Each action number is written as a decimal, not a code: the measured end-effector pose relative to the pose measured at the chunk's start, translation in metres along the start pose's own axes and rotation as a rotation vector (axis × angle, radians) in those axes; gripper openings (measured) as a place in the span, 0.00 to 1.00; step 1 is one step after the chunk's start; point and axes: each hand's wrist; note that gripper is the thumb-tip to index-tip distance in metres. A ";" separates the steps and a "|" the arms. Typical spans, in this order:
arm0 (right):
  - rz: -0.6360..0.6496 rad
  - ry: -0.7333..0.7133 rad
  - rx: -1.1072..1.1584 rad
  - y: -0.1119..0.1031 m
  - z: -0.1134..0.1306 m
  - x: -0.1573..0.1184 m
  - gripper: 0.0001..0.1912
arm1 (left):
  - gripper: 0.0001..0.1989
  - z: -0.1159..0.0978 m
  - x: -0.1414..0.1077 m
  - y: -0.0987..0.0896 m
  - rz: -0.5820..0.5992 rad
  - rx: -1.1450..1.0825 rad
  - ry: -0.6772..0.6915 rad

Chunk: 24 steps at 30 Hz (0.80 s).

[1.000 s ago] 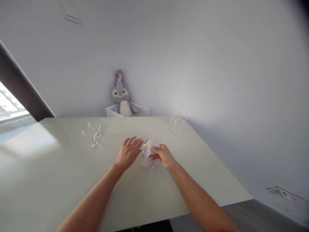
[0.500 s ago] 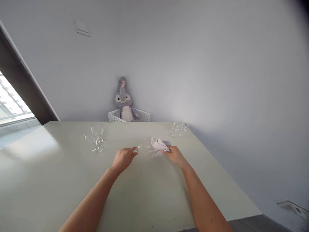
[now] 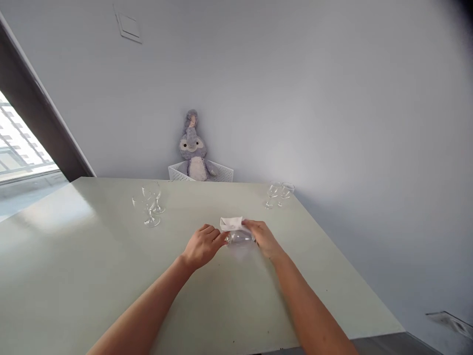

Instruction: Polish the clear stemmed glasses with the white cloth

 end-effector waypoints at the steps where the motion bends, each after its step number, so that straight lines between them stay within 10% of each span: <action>1: -0.050 0.088 0.234 0.000 -0.003 0.002 0.20 | 0.13 -0.001 0.001 0.002 -0.028 0.023 -0.053; 7: -0.252 0.107 0.945 0.043 0.000 -0.007 0.18 | 0.18 -0.016 0.002 0.023 -0.071 0.165 -0.339; 18: -0.273 -0.002 0.667 0.060 -0.009 -0.016 0.16 | 0.18 -0.045 0.011 0.016 -0.114 -0.059 -0.418; 24: -0.020 0.026 0.241 0.048 -0.011 -0.016 0.16 | 0.30 -0.025 0.014 0.001 -0.007 -0.925 -0.856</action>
Point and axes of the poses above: each hand's wrist, its own x-axis towards the middle knuckle, its own y-axis out of the palm, z = x × y, and after that the axes turned 5 degrees about -y, right-handed
